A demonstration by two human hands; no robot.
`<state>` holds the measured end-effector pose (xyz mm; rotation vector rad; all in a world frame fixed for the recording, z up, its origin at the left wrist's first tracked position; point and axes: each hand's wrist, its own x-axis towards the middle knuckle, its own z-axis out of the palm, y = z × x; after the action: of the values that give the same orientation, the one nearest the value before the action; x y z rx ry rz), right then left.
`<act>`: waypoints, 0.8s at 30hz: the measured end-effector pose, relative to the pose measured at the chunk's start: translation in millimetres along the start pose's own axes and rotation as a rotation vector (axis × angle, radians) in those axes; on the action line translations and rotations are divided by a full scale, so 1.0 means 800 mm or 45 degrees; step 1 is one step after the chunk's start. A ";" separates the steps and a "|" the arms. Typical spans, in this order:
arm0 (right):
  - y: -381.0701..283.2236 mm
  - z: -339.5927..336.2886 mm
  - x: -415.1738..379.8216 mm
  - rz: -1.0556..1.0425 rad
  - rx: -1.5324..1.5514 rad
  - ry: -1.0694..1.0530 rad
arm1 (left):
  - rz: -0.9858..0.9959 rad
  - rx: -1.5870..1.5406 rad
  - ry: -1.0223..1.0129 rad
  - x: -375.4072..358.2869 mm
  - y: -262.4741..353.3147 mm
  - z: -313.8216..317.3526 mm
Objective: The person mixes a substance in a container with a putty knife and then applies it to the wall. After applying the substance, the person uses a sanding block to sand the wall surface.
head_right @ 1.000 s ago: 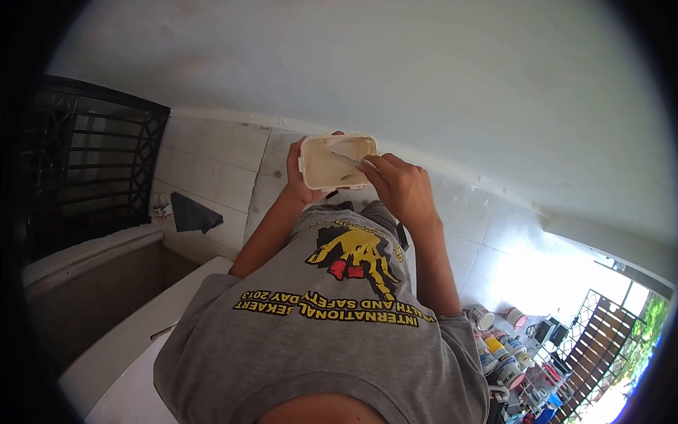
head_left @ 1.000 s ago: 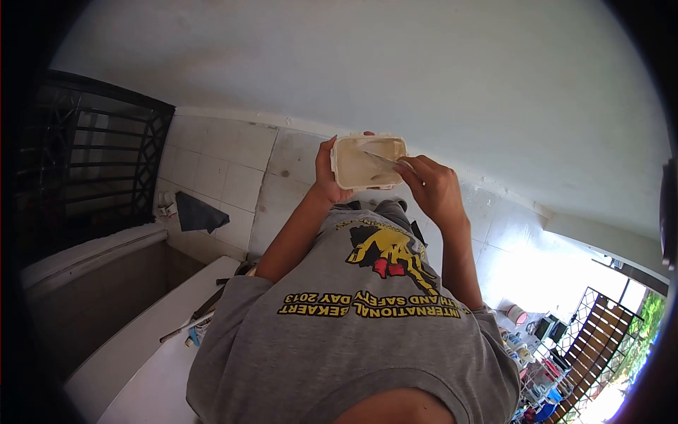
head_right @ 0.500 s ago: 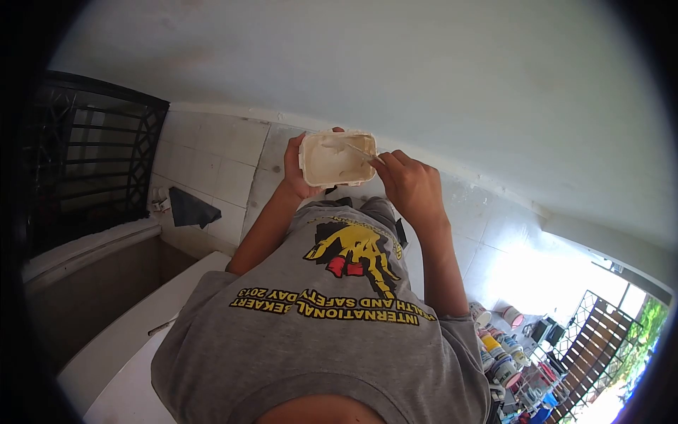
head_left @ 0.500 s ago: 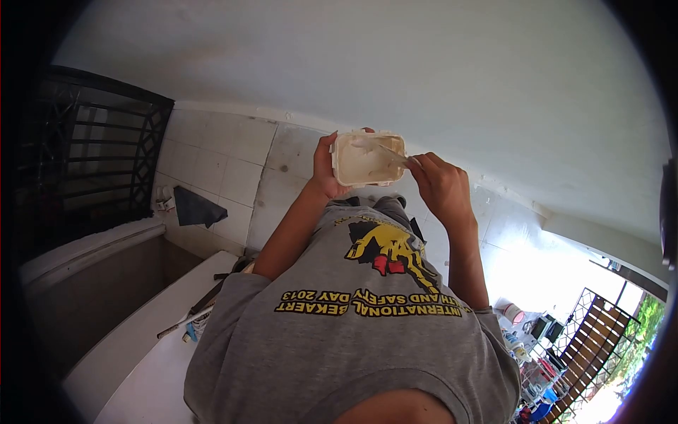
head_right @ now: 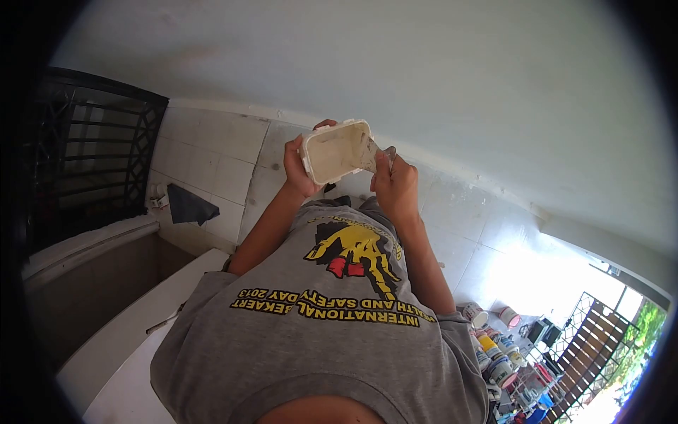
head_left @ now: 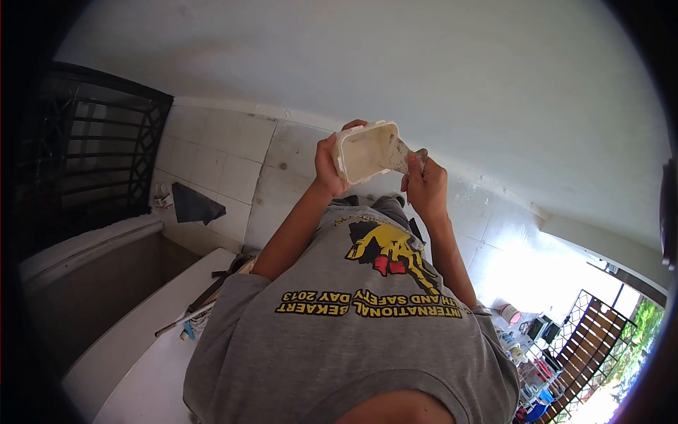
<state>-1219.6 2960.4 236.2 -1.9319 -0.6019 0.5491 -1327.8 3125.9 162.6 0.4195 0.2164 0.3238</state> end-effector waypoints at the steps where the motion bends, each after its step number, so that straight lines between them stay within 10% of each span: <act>1: 0.001 0.002 0.001 0.023 0.051 0.009 | 0.015 -0.014 -0.004 0.000 0.001 0.001; 24: -0.031 0.029 0.006 0.374 0.347 -0.092 | 0.385 0.114 0.235 0.023 -0.014 0.005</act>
<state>-1234.4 2989.0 249.0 -1.7539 -0.2700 0.8444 -1306.6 3121.1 158.4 0.5123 0.3498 0.6530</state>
